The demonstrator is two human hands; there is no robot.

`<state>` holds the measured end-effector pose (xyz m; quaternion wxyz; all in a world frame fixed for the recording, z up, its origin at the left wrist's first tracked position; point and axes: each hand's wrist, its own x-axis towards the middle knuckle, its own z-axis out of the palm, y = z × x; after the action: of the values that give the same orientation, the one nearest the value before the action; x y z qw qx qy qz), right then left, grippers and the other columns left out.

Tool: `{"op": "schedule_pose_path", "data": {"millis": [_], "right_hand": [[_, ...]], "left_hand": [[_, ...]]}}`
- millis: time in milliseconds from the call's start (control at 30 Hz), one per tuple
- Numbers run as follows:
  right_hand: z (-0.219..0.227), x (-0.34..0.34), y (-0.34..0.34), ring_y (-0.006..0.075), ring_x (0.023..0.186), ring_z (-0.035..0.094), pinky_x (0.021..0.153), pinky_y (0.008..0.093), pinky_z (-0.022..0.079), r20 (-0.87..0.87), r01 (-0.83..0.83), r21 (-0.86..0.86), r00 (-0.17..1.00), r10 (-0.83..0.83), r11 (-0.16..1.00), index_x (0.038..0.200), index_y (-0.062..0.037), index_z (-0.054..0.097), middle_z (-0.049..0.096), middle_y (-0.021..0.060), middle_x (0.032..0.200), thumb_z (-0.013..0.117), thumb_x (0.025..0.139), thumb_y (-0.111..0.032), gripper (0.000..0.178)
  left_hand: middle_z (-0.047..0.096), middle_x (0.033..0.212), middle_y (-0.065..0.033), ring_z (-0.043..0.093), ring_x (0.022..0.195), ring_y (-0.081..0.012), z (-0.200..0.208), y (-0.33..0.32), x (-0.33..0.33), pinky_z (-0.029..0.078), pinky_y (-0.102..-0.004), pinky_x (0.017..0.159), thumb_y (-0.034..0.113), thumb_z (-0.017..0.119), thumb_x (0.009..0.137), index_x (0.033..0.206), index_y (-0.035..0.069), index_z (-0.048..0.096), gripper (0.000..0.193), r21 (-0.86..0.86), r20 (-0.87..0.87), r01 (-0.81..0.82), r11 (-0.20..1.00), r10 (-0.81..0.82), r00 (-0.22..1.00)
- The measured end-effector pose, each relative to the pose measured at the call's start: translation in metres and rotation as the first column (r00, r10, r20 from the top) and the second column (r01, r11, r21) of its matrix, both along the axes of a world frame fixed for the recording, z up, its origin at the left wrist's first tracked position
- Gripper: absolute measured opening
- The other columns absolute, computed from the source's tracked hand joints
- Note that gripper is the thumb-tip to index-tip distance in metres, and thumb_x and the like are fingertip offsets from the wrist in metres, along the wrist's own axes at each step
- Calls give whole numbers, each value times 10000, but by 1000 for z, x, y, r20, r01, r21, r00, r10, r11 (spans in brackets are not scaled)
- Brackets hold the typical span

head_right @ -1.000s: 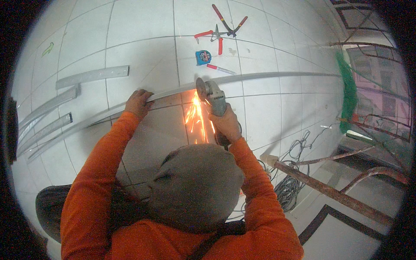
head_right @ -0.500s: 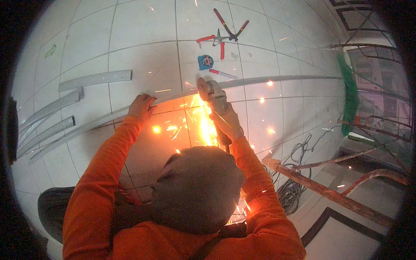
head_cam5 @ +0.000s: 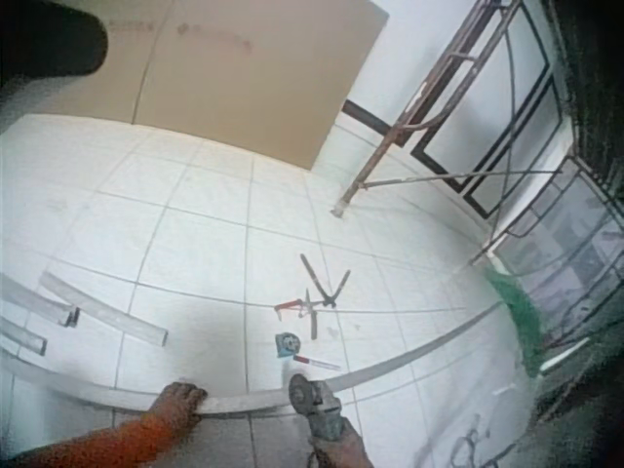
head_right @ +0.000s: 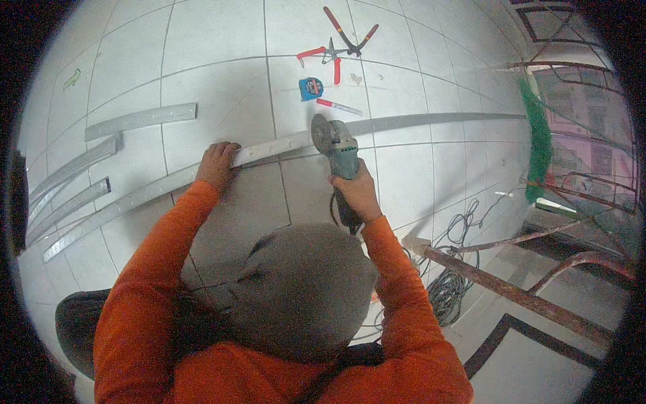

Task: The person cuts metal strips using an angle grinder and then uses pliers and a hammer to bend and shape the cut ends.

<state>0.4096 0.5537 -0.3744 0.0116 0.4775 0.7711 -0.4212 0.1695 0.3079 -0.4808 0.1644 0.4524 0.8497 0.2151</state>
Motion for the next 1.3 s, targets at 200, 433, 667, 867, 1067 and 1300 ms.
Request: {"op": "schedule_pose_path", "data": {"millis": [200, 433, 667, 867, 1067, 1300], "right_hand": [[-7, 1, -11, 301, 954, 666, 856, 373, 512, 89, -37, 13, 995, 36, 999, 1192, 31, 541, 670, 194, 1031, 794, 714, -262, 615], [-11, 0, -20, 338, 976, 670, 855, 403, 513, 152, -77, 20, 986, 73, 997, 1192, 16, 545, 674, 216, 1045, 783, 703, -281, 620], [-8, -5, -22, 346, 933, 683, 812, 419, 527, 159, -131, 77, 980, 118, 988, 1170, 18, 549, 682, 223, 1014, 771, 714, -289, 593], [-32, 5, -12, 370, 896, 689, 799, 428, 532, 128, -116, 80, 986, 105, 990, 1160, 4, 556, 688, 225, 997, 777, 716, -303, 584], [-13, -15, -28, 294, 938, 644, 826, 390, 515, 78, -158, 44, 985, 155, 986, 1172, -20, 528, 648, 144, 1050, 725, 770, -215, 488], [-30, -11, -12, 226, 1034, 634, 844, 382, 514, 278, -219, 127, 944, 177, 968, 1279, -54, 513, 654, 123, 1100, 743, 743, -242, 612]], "left_hand": [[539, 1263, -144, 477, 1214, -331, -2, -4, -11, 359, -434, 1086, 219, 791, 764, 1231, 92, 582, 528, -60, 87, -33, 998, 38, 995], [551, 1231, -132, 478, 1210, -337, 2, -3, -9, 366, -445, 1074, 199, 815, 735, 1178, 102, 605, 500, -2, 114, -83, 997, 82, 990], [563, 1178, -138, 492, 1164, -357, -8, -8, -8, 397, -453, 1017, 195, 830, 701, 1137, 102, 613, 496, 120, 103, -104, 987, 92, 990], [575, 1155, -142, 508, 1136, -362, -9, -4, -9, 408, -455, 999, 177, 840, 680, 1122, 95, 620, 500, 158, 116, -111, 981, 93, 989], [587, 1134, -123, 522, 1112, -354, -32, -12, -10, 419, -457, 973, 152, 840, 659, 1093, 98, 617, 491, 253, 66, -82, 964, 68, 995], [588, 1118, -117, 529, 1078, -345, -34, -9, -9, 424, -464, 949, 151, 843, 647, 1073, 109, 618, 484, 311, 55, -95, 946, 82, 995]]}}
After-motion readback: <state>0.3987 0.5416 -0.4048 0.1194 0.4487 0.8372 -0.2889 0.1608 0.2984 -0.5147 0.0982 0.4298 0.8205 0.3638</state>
